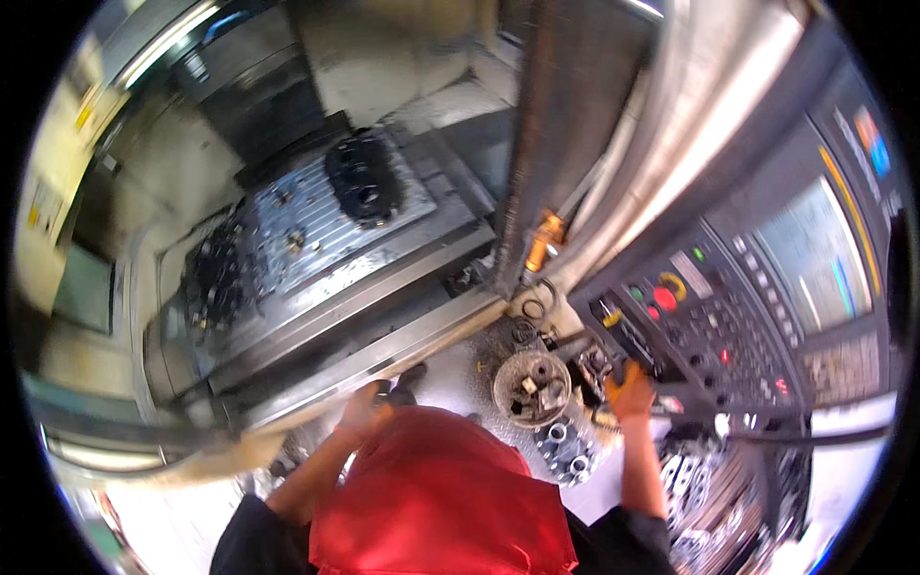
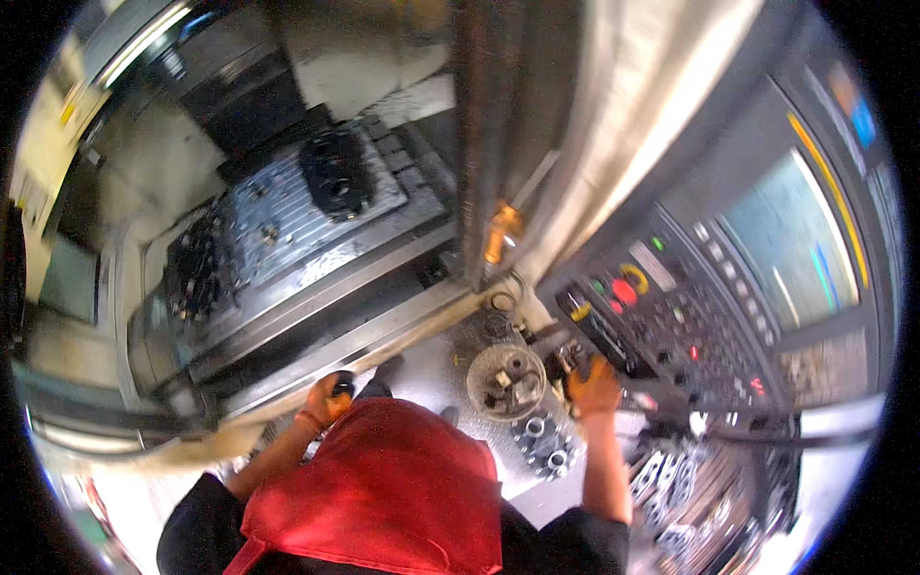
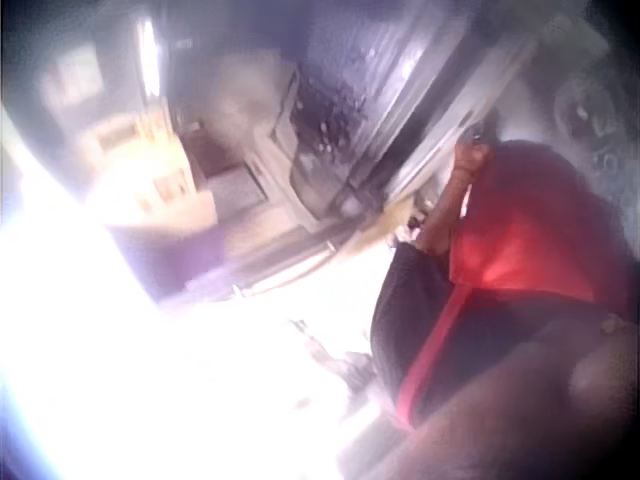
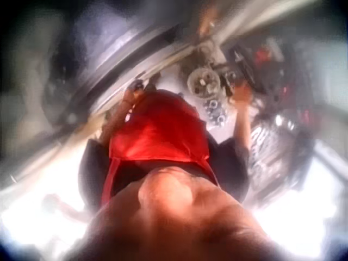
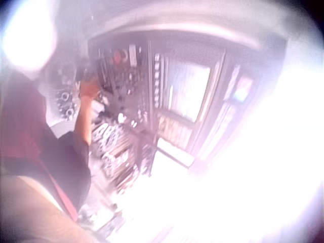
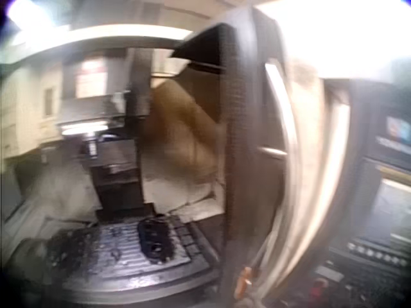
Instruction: The person uses an air hose to blow metal shavings off a workbench and internal components within a large industrial milling machine, then handles and repositions heavy black metal castings one at a time, using a small scraper to clean edges.
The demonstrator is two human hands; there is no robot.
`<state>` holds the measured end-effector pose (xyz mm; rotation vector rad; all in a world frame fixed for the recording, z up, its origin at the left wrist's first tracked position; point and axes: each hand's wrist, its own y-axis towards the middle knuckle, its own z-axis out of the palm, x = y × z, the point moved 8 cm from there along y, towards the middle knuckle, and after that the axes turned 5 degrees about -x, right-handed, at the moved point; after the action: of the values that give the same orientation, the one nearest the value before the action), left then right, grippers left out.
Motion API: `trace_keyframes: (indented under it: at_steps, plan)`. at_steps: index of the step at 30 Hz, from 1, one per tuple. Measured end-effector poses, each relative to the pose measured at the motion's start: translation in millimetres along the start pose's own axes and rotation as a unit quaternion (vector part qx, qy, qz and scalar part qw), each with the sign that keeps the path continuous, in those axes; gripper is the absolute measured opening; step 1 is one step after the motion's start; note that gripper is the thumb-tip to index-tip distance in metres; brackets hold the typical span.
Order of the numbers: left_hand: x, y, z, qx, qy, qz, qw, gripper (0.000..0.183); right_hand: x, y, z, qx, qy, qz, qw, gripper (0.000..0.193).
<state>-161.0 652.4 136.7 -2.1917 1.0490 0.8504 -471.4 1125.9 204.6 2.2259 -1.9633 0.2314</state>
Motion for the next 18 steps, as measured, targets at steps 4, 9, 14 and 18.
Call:
trace_keyframes:
  at_steps: [4, 9, 14, 18]
  plan:
    - [-99, 14, 51, 0.219, -0.407, -0.006, 0.887, 0.052, 175, -49, 16, 0.146, 0.139, -0.239, 0.950, 0.056]
    - [-138, 82, 34, 0.185, -0.492, 0.060, 0.849, 0.047, 365, -58, 3, 0.129, 0.088, -0.439, 0.885, 0.061]
    - [-123, 163, 1, 0.092, -0.756, -0.161, 0.628, 0.025, 432, 18, 5, 0.102, 0.394, -0.364, 0.838, 0.043]
    - [-111, 238, -26, 0.027, -0.820, -0.161, 0.549, 0.031, 525, 89, 46, 0.173, 0.372, -0.267, 0.872, 0.028]
